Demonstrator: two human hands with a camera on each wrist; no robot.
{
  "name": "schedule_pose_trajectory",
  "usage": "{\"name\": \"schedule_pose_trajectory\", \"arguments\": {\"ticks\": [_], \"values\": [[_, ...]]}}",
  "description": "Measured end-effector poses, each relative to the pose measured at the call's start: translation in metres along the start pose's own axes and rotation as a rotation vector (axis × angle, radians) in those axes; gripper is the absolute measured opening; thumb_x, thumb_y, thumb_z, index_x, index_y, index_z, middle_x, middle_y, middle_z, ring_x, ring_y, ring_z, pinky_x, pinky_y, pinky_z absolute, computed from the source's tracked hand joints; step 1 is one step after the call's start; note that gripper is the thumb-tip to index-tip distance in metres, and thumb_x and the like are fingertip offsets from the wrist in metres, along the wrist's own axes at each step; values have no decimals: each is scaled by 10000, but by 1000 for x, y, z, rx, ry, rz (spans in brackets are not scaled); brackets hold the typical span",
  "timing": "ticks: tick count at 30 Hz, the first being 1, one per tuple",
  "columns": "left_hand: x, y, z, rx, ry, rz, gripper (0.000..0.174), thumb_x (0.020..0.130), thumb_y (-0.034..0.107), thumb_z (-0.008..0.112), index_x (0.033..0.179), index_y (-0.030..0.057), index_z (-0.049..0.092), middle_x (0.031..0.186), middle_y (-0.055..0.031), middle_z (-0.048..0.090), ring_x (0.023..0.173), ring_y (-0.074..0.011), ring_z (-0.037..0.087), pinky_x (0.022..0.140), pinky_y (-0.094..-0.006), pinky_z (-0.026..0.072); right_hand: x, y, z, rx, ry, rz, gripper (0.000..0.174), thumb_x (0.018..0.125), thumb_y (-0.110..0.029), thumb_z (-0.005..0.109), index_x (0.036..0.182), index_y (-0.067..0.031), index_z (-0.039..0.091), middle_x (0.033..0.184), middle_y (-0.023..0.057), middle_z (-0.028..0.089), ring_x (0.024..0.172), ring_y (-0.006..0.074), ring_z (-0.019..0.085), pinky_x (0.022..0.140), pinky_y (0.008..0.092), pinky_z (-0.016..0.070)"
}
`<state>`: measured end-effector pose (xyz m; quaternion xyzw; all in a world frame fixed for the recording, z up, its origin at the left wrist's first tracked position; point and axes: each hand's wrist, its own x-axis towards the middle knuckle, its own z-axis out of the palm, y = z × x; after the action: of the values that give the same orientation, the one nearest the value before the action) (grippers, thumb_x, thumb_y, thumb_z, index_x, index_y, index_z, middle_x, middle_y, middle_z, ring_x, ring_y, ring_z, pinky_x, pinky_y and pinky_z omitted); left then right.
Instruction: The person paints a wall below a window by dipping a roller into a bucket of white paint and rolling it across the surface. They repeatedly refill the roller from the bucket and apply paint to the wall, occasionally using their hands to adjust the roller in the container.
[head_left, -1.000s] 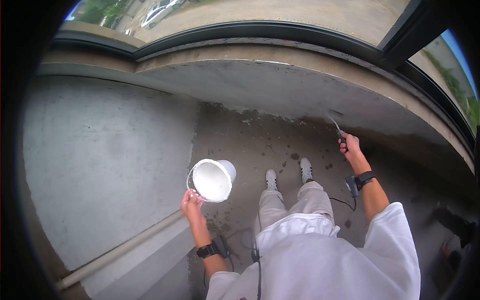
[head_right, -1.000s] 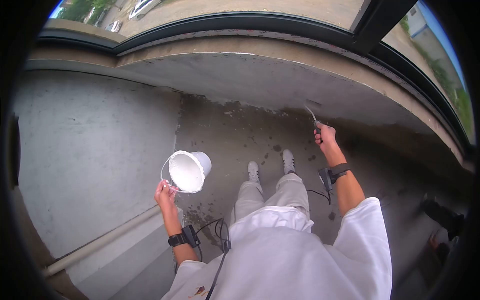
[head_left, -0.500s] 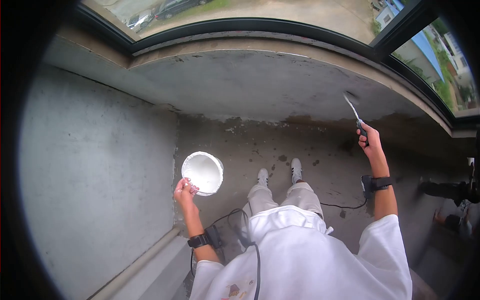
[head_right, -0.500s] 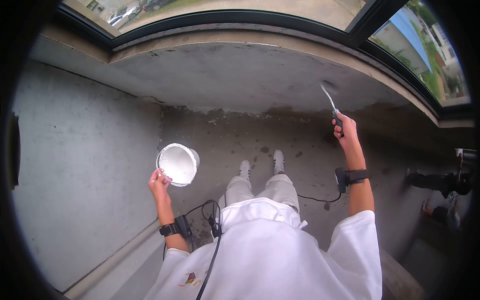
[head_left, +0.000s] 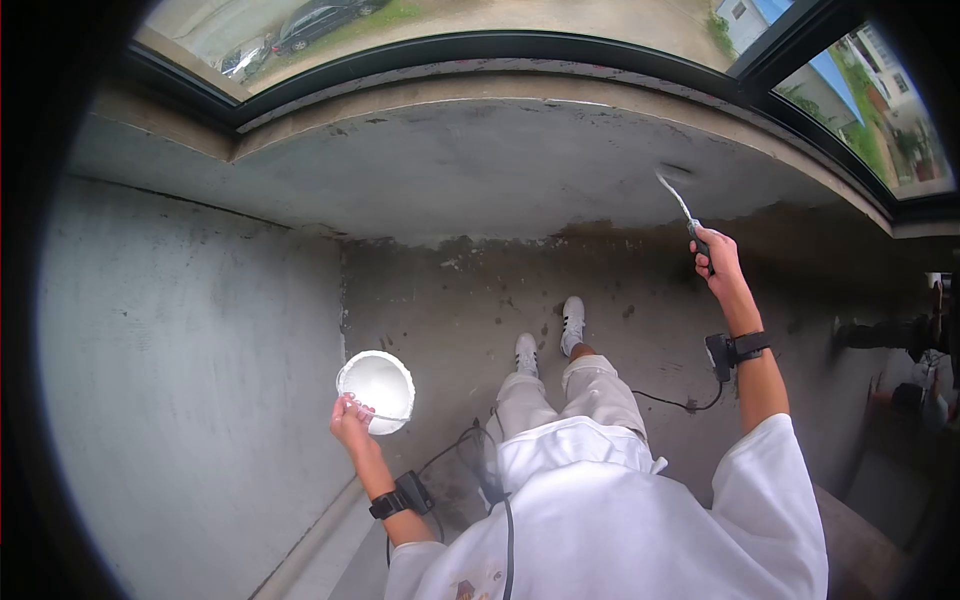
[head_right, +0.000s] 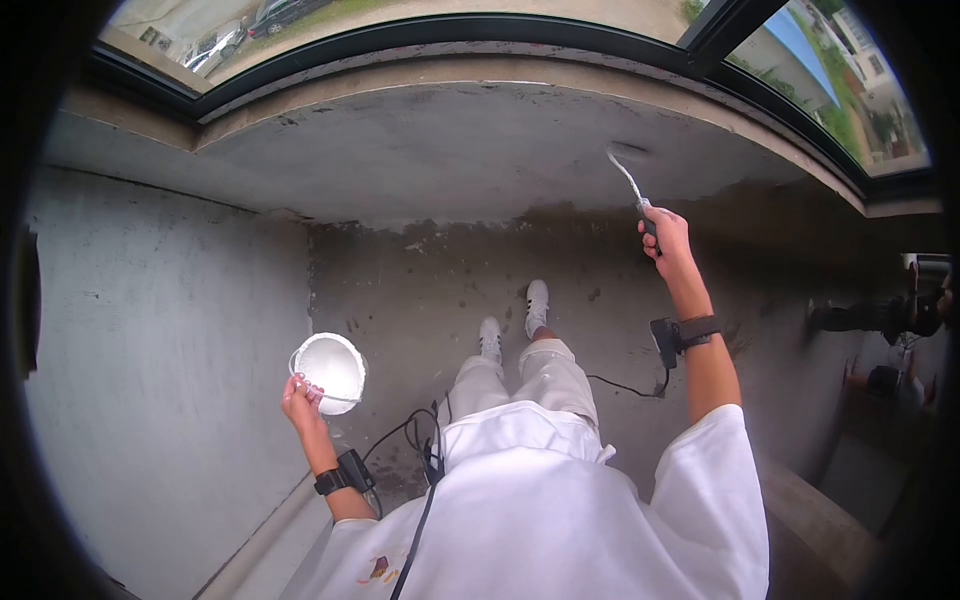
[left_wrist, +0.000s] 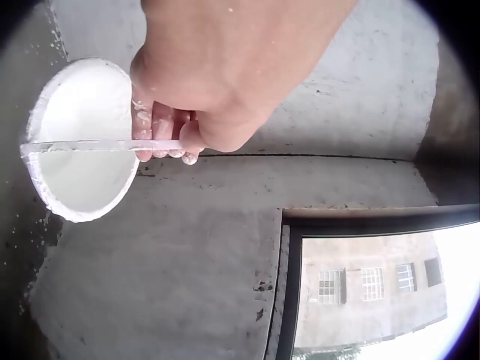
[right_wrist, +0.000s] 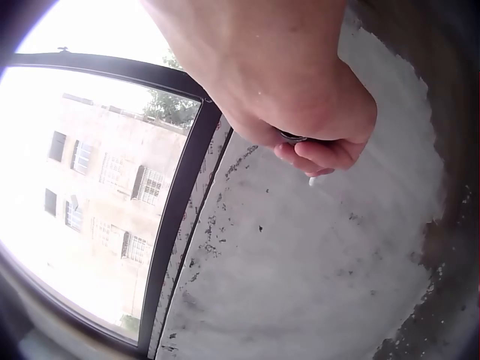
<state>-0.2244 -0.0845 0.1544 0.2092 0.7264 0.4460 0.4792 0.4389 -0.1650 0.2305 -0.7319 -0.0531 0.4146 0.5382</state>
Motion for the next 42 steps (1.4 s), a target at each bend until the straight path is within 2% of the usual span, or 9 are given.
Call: {"name": "schedule_pose_trajectory", "arguments": {"ticks": [3,11,15,18,25,31,34,36,42], "values": [[-26,6,24,16,61,-39,232,963,28,545,1190,9,586,821,-8,552,627,-93,509,662,-310,541,29,14,-12,-14,-21,24,144,959,-182,605,970,-38,606,729,13,561,486,45,438,406,208,318],[-62,23,54,3,43,10,184,960,62,586,1122,-24,600,848,-30,582,695,-118,583,692,-318,547,90,43,-33,-10,-41,246,122,935,-172,607,898,-57,588,718,18,572,478,44,423,390,217,294],[-95,49,106,-1,137,43,191,965,75,597,1123,-32,595,836,-24,584,682,-116,577,690,-320,548,108,57,-44,-57,-76,297,115,961,-201,592,933,-90,584,736,2,554,485,35,408,386,205,288],[-94,67,124,23,67,24,255,951,42,573,1201,-4,586,867,-22,572,725,-128,583,737,-331,546,112,53,-39,-40,-88,336,121,970,-206,580,976,-85,582,742,0,551,491,39,412,398,207,299],[-116,93,183,60,90,14,253,968,79,586,1200,-20,583,867,-17,574,733,-127,589,745,-330,552,112,56,-36,-138,-99,335,199,977,-230,577,1073,-56,589,731,3,563,485,58,443,397,227,332],[-99,101,226,166,-10,-35,227,985,83,564,1184,-23,590,830,-11,573,696,-112,562,741,-326,550,98,80,-43,-402,-81,343,236,961,-212,597,1117,-35,597,724,5,565,471,78,465,396,249,364],[-75,91,198,189,-70,-73,216,990,91,561,1169,-24,596,831,-14,574,696,-111,555,733,-320,546,40,120,-32,-584,45,194,229,931,-173,627,1096,-15,609,722,14,564,474,88,474,399,259,368],[-53,83,179,173,-146,-79,212,989,97,565,1159,-24,601,839,-17,574,702,-112,557,726,-316,544,11,133,-29,-553,85,204,240,897,-173,658,1062,-1,630,700,25,579,497,112,512,421,292,400],[-50,98,176,248,-131,-93,145,998,73,543,1077,-27,611,837,-14,546,657,-83,500,687,-300,530,-24,171,-31,-473,100,454,228,875,-154,662,1052,-16,619,697,15,559,508,120,519,436,295,410]]}}
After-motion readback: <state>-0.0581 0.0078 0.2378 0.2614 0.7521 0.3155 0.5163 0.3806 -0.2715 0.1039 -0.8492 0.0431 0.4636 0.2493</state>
